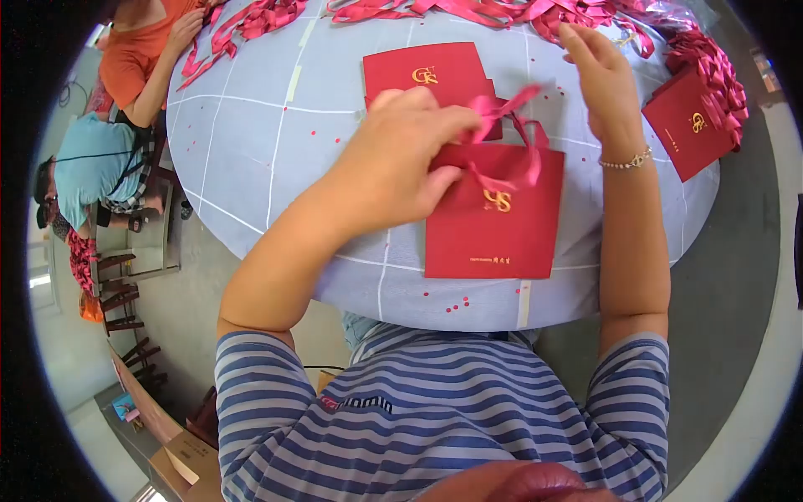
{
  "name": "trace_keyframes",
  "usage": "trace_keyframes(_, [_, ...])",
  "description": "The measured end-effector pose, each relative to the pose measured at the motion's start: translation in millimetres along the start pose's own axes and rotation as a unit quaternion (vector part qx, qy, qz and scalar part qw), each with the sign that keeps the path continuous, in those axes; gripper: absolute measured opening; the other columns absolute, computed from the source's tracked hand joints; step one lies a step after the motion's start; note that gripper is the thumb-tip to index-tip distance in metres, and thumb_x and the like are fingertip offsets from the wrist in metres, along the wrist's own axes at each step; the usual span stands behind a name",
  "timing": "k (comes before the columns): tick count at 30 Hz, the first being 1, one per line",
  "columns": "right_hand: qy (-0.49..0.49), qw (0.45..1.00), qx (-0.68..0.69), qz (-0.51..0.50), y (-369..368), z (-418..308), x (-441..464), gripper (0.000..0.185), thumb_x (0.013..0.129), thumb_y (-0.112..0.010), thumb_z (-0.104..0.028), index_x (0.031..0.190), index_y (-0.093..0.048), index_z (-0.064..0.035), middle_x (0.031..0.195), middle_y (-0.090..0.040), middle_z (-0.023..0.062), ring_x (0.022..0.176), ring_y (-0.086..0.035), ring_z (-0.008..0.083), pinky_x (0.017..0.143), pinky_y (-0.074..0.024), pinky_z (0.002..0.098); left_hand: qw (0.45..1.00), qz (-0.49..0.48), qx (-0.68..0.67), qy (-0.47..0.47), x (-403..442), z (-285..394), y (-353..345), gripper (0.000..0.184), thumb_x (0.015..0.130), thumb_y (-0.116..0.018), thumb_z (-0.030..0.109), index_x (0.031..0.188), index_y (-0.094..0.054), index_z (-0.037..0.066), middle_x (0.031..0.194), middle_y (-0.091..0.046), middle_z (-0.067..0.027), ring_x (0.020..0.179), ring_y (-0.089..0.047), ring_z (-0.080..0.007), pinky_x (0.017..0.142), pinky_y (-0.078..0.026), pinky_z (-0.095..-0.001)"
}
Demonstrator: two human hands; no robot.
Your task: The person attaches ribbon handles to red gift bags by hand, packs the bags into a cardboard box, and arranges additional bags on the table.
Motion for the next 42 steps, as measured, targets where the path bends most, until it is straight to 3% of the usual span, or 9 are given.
trace_keyframes(3, [0.033,0.999,-0.012,0.026,17,2,0,0.029,0.090,-0.069,-0.028,0.092,-0.069,0.0003,0.072,-0.061,-0.0004,0.066,-0.052,0.0080,0.060,-0.0433,0.0248,0.995,-0.062,0.036,0.076,-5,-25,-1,0.030,0.068,-0.072,0.012,0.097,-0.068,0.003,0.081,-0.063,-0.0084,0.079,-0.056,-0.0280,0.080,-0.043,-0.0375])
trace_keyframes(9, [-0.009,0.921,-0.219,-0.322,-19,-13,-30,0.037,0.088,-0.071,-0.034,0.074,-0.067,-0.0006,0.062,-0.056,-0.0018,0.055,-0.044,0.0041,0.048,-0.0343,0.0224,0.988,-0.086,0.042,0.117,-1,-35,1,0.027,0.069,-0.060,0.018,0.086,-0.072,0.001,0.077,-0.062,-0.0107,0.082,-0.055,-0.0284,0.077,-0.045,-0.0402])
trace_keyframes(16, [-0.145,0.923,-0.153,-0.321,-58,-7,-61,0.043,0.092,-0.067,-0.036,0.068,-0.066,-0.0004,0.058,-0.054,-0.0025,0.055,-0.046,0.0057,0.053,-0.0379,0.0225,0.995,-0.067,-0.038,0.055,3,-26,-7,0.032,0.067,-0.069,0.009,0.097,-0.067,0.000,0.090,-0.062,-0.0115,0.088,-0.054,-0.0297,0.081,-0.046,-0.0367])
trace_keyframes(18, [-0.097,0.908,-0.203,-0.353,-61,-3,-60,0.037,0.090,-0.069,-0.034,0.074,-0.070,-0.0014,0.066,-0.061,-0.0013,0.057,-0.047,0.0047,0.053,-0.0379,0.0213,0.991,-0.102,-0.051,0.069,0,-31,-17,0.046,0.064,-0.080,0.014,0.105,-0.066,0.000,0.095,-0.062,-0.0112,0.095,-0.055,-0.0293,0.086,-0.046,-0.0367])
trace_keyframes(21, [-0.128,0.933,0.034,-0.333,-65,-6,-62,0.026,0.092,-0.067,-0.027,0.087,-0.071,-0.0016,0.079,-0.068,0.0009,0.058,-0.045,0.0025,0.051,-0.0346,0.0193,0.988,-0.131,-0.068,0.040,0,-26,-16,0.062,0.060,-0.086,0.020,0.114,-0.063,-0.001,0.101,-0.062,-0.0115,0.097,-0.056,-0.0293,0.088,-0.047,-0.0371])
trace_keyframes(28, [0.006,0.959,0.252,-0.129,-35,-31,-42,0.026,0.096,-0.058,-0.014,0.117,-0.064,-0.0002,0.096,-0.071,0.0059,0.060,-0.041,0.0008,0.054,-0.0336,0.0158,0.928,-0.232,-0.219,0.190,1,-33,-16,0.050,0.077,-0.080,0.024,0.116,-0.062,-0.001,0.099,-0.063,-0.0051,0.090,-0.056,-0.0158,0.084,-0.046,-0.0295])
trace_keyframes(32, [-0.084,0.884,0.368,-0.274,-40,-60,-60,0.030,0.096,-0.059,-0.009,0.124,-0.057,0.0025,0.088,-0.059,0.0018,0.075,-0.059,0.0088,0.069,-0.0482,0.0210,0.889,-0.121,-0.325,0.298,-1,-51,-25,0.039,0.097,-0.057,0.037,0.103,-0.068,0.000,0.083,-0.063,0.0002,0.077,-0.055,-0.0082,0.071,-0.044,-0.0253])
trace_keyframes(35, [0.044,0.866,0.365,-0.339,-34,-74,-64,0.031,0.097,-0.050,-0.004,0.126,-0.055,0.0085,0.115,-0.061,0.0221,0.102,-0.066,0.0270,0.092,-0.0523,0.0268,0.901,-0.097,-0.272,0.324,1,-62,-27,0.041,0.096,-0.057,0.038,0.094,-0.069,-0.001,0.070,-0.059,-0.0003,0.067,-0.052,-0.0085,0.063,-0.043,-0.0264])
trace_keyframes(42, [0.196,0.828,0.289,-0.438,-31,-90,-81,0.029,0.096,-0.057,-0.013,0.113,-0.059,0.0101,0.096,-0.063,0.0226,0.079,-0.067,0.0275,0.064,-0.0544,0.0313,0.939,-0.182,-0.189,0.224,5,-50,-39,0.020,0.083,-0.073,0.019,0.077,-0.069,0.001,0.055,-0.046,0.0002,0.054,-0.042,-0.0104,0.054,-0.036,-0.0314])
Point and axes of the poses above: each hand's wrist, its own x-axis towards the middle knuckle, its own y-axis out of the back of the hand, z = x × y, the point moved 6 cm from there along x, towards the middle knuckle
